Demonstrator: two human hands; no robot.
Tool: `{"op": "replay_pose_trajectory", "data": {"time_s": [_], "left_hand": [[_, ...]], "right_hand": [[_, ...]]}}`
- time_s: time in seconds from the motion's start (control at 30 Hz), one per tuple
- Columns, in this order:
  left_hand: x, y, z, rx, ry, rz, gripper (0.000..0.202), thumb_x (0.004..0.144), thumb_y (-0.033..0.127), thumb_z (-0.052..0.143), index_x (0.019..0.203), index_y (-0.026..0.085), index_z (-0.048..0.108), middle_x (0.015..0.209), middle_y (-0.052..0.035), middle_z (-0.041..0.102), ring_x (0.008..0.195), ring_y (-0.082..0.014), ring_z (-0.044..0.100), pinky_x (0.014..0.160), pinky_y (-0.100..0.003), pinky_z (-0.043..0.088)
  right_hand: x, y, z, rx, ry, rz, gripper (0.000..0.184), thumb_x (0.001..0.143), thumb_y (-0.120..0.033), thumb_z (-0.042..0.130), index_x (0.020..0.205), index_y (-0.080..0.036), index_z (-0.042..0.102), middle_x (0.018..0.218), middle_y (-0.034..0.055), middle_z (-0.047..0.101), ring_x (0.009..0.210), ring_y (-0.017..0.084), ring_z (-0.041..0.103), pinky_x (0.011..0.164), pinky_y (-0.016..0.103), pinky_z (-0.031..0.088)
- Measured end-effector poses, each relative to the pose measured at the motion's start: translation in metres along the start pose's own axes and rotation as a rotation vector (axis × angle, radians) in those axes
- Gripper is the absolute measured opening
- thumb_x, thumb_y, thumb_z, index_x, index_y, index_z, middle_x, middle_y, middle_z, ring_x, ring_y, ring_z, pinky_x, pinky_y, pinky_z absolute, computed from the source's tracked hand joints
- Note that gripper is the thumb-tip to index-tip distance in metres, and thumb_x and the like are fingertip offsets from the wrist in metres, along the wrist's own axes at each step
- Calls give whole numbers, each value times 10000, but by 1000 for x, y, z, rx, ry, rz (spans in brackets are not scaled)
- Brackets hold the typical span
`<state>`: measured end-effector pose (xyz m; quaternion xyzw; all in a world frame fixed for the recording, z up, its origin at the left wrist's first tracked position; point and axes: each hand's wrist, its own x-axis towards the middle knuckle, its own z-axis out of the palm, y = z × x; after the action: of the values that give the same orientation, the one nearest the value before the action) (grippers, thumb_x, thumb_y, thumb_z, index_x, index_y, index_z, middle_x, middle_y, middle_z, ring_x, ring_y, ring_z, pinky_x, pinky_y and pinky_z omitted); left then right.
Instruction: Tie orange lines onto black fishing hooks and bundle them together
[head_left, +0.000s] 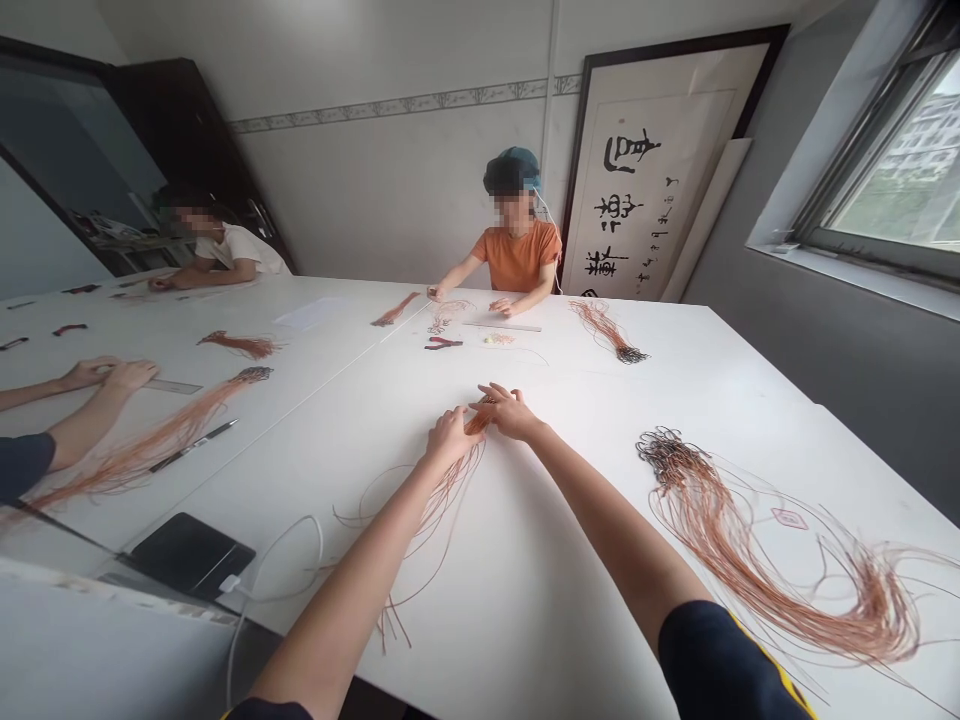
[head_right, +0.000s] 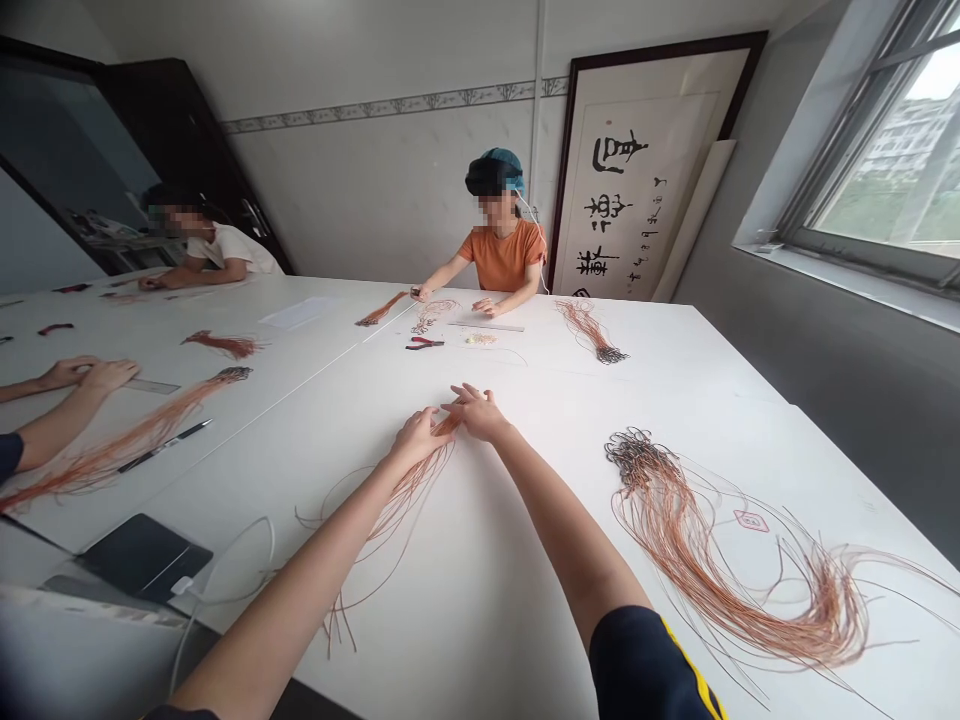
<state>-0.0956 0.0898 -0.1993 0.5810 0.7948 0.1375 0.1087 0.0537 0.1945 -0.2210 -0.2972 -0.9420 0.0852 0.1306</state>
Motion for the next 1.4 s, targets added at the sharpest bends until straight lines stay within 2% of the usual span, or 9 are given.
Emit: {"op": "replay_pose_trajectory", "data": {"time_s": [0.13, 0.3, 0.63, 0.9, 1.17, 1.27, 1.4], "left_hand": [[-9, -1, -1, 53, -4, -30, 437, 1004, 404, 682, 1371, 174, 626, 1383, -126, 652, 1204, -270, 674, 1012, -502, 600], [-11, 4, 6, 101, 16, -41, 442, 1004, 405, 682, 1376, 173, 623, 1390, -128, 648, 1212, -274, 671, 1017, -508, 597], [-6, 9, 25, 59, 86, -20, 419, 1007, 400, 677, 1358, 175, 633, 1380, -125, 653, 1197, -265, 675, 1008, -495, 602], [-2, 1, 25, -26, 61, -43, 395, 1016, 395, 667, 1346, 180, 640, 1358, -121, 664, 1161, -249, 687, 984, -472, 614], [16, 25, 20, -6, 33, -72, 399, 1012, 396, 672, 1347, 182, 641, 1372, -122, 658, 1182, -256, 680, 997, -479, 608], [10, 26, 18, -3, 19, -72, 393, 1014, 396, 668, 1346, 186, 642, 1370, -122, 659, 1177, -252, 682, 995, -475, 609], [-12, 13, 12, -13, -11, -47, 401, 1014, 397, 668, 1351, 182, 638, 1368, -122, 660, 1174, -253, 683, 992, -478, 610]], "right_hand": [[18, 2, -10, 2, -100, -39, 421, 1015, -312, 706, 1422, -230, 642, 1643, 123, 475, 1483, 354, 482, 1210, 634, 423], [27, 4, -12, 20, -130, -49, 376, 1013, -332, 712, 1360, -197, 668, 1519, 126, 593, 1381, 327, 580, 1144, 595, 497], [20, 14, 8, 87, -16, 10, 349, 1022, -345, 700, 1335, -193, 677, 1478, 123, 621, 1353, 316, 599, 1135, 582, 504], [18, 11, 22, 119, 63, 42, 338, 1026, -346, 694, 1329, -197, 681, 1471, 122, 627, 1354, 314, 599, 1138, 581, 501], [15, 7, 23, 99, 106, 43, 329, 1027, -353, 691, 1313, -191, 684, 1446, 120, 640, 1336, 308, 609, 1132, 575, 504], [15, 6, 23, 97, 115, 38, 332, 1028, -359, 688, 1313, -189, 684, 1446, 120, 639, 1335, 307, 609, 1134, 572, 502], [14, 6, 26, 101, 125, 32, 320, 1033, -356, 682, 1307, -191, 688, 1448, 120, 638, 1327, 299, 614, 1130, 560, 509]]}}
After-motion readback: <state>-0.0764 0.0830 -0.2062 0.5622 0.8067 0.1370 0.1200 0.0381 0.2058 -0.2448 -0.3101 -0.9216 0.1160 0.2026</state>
